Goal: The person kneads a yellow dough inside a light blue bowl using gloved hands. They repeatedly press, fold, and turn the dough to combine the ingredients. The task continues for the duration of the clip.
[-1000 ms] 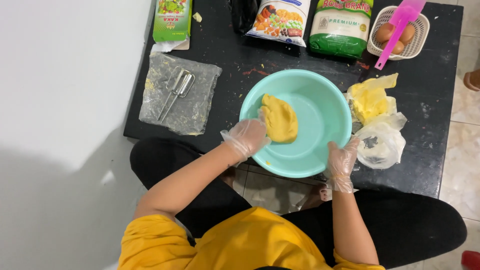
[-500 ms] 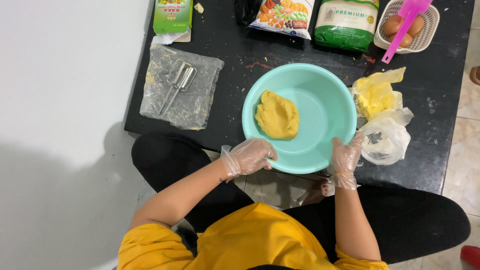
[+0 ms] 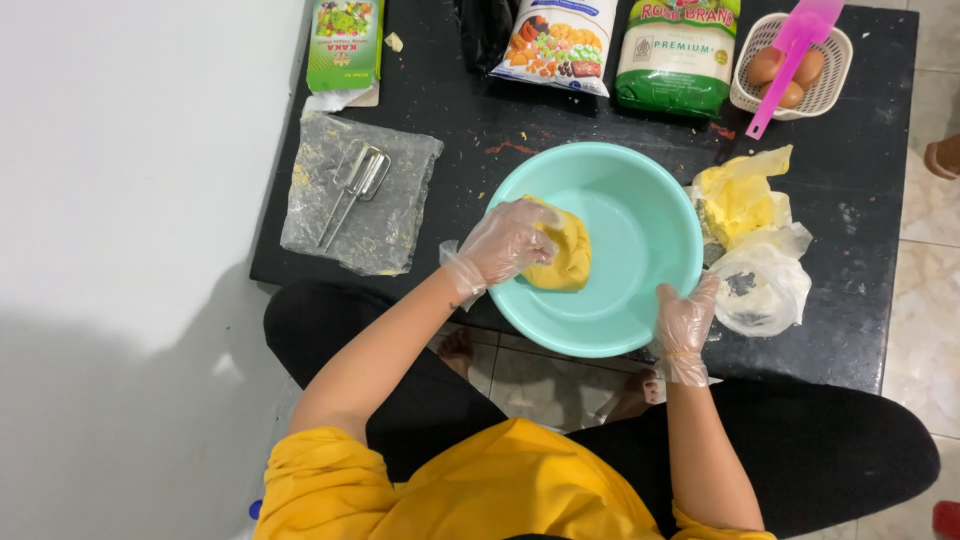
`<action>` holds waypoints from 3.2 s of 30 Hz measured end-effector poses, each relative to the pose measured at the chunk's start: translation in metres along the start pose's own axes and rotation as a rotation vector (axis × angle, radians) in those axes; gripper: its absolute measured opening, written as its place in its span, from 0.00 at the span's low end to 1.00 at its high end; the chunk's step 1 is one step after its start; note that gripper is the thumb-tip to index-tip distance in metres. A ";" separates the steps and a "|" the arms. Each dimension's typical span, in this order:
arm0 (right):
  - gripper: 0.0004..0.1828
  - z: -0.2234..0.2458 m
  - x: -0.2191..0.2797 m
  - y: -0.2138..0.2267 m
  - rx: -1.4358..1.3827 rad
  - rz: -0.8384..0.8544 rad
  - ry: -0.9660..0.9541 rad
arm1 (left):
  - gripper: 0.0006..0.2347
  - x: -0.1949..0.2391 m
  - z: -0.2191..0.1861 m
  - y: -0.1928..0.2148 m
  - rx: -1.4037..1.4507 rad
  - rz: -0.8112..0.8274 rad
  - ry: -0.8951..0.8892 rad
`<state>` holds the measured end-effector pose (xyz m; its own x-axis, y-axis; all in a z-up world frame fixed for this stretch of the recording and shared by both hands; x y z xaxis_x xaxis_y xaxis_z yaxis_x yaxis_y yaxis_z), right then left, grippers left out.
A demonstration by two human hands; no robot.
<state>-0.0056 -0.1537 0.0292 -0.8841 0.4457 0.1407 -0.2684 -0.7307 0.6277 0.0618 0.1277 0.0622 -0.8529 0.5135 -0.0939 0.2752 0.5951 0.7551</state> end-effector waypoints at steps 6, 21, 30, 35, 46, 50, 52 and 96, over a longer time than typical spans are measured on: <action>0.21 0.011 0.006 0.004 -0.049 -0.009 -0.034 | 0.34 -0.045 -0.013 -0.001 -0.107 0.235 0.393; 0.20 0.042 0.015 0.013 -0.114 -0.001 -0.124 | 0.24 -0.097 0.005 -0.023 -0.480 0.486 0.396; 0.21 0.007 0.004 -0.004 -0.130 -0.068 -0.084 | 0.07 -0.038 -0.044 -0.057 -0.441 0.008 -0.126; 0.21 -0.011 -0.001 -0.010 -0.108 -0.061 -0.087 | 0.06 -0.027 -0.090 -0.052 -0.565 0.040 -0.220; 0.21 0.002 0.005 -0.002 -0.135 -0.026 -0.110 | 0.19 -0.030 -0.056 0.010 0.044 0.387 0.156; 0.22 0.008 0.004 0.001 -0.142 -0.012 -0.130 | 0.35 -0.028 -0.059 0.009 -0.267 0.189 0.002; 0.22 0.004 0.004 0.000 -0.137 -0.012 -0.134 | 0.42 -0.023 -0.055 0.004 -0.311 0.223 0.027; 0.19 0.028 -0.009 0.009 0.496 -0.370 0.725 | 0.39 0.015 -0.004 0.028 0.061 -0.398 0.592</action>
<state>0.0108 -0.1494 0.0551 -0.8421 0.0540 -0.5366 -0.5333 -0.2307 0.8138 0.0551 0.1496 0.0849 -0.9866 -0.1613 0.0259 -0.0978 0.7102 0.6972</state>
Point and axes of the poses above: each hand's wrist, its own x-axis away from the middle knuckle, its own y-axis out of the back of the hand, z = x × y, the point moved 1 cm from there along -x, towards the middle knuckle, and after that the axes turned 7 degrees about x, right-handed, at the moved point
